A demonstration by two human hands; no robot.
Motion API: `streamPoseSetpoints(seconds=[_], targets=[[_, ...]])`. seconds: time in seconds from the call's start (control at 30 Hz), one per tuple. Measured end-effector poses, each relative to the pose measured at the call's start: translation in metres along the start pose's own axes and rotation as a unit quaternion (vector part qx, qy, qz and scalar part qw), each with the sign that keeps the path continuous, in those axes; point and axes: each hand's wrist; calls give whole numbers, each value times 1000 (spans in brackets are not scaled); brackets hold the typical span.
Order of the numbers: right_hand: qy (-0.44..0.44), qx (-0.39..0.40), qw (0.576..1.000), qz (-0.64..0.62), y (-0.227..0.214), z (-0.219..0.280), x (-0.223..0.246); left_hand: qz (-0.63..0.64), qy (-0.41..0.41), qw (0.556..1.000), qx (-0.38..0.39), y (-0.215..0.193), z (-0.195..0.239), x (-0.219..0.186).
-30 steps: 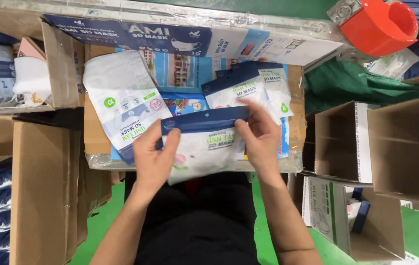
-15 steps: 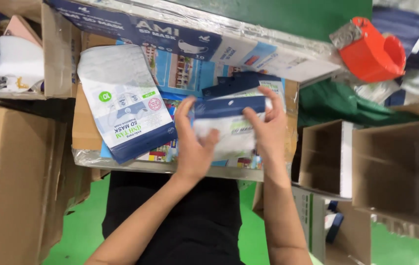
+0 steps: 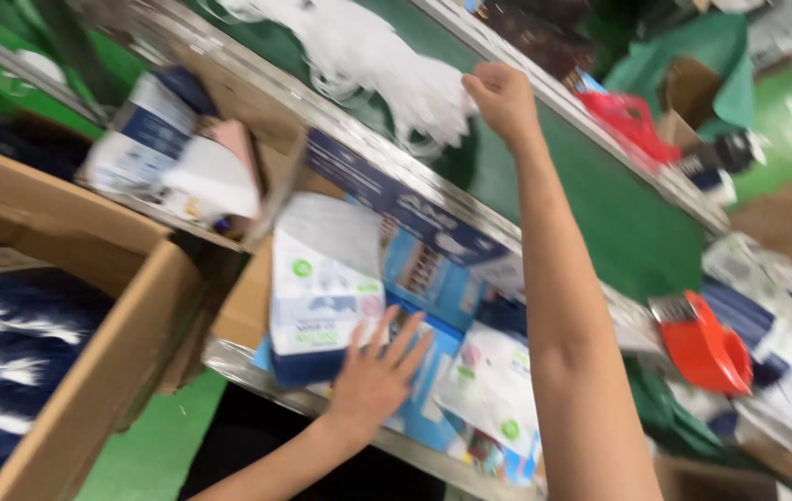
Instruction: The person is putting masks in small bags and then putting the bags into a paper box.
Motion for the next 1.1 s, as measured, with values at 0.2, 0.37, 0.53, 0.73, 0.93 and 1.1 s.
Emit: streamPoseSetpoints(seconds=[0.2, 0.37, 0.53, 0.73, 0.93, 1.1], targets=[[8, 230, 942, 244, 20, -68, 15, 4, 112, 994, -5, -6, 11, 98], [104, 239, 947, 186, -15, -2, 66, -13, 107, 994, -10, -23, -18, 105], [23, -74, 993, -86, -45, 156, 183, 319, 3, 937, -140, -87, -31, 27], [73, 2, 990, -125, -7, 348, 232, 205, 5, 969, -139, -42, -14, -17], [52, -117, 981, -142, 28, 404, 214, 326, 10, 944, -49, -5, 18, 15], [161, -20, 976, -147, 68, 419, 180, 217, 21, 974, -54, -44, 1, 13]])
Point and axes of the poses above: each hand's wrist, its own z-axis away from the middle knuckle, its own y-axis out of the palm, x = y × z, and after that the axes turned 10 degrees about -y, right-handed
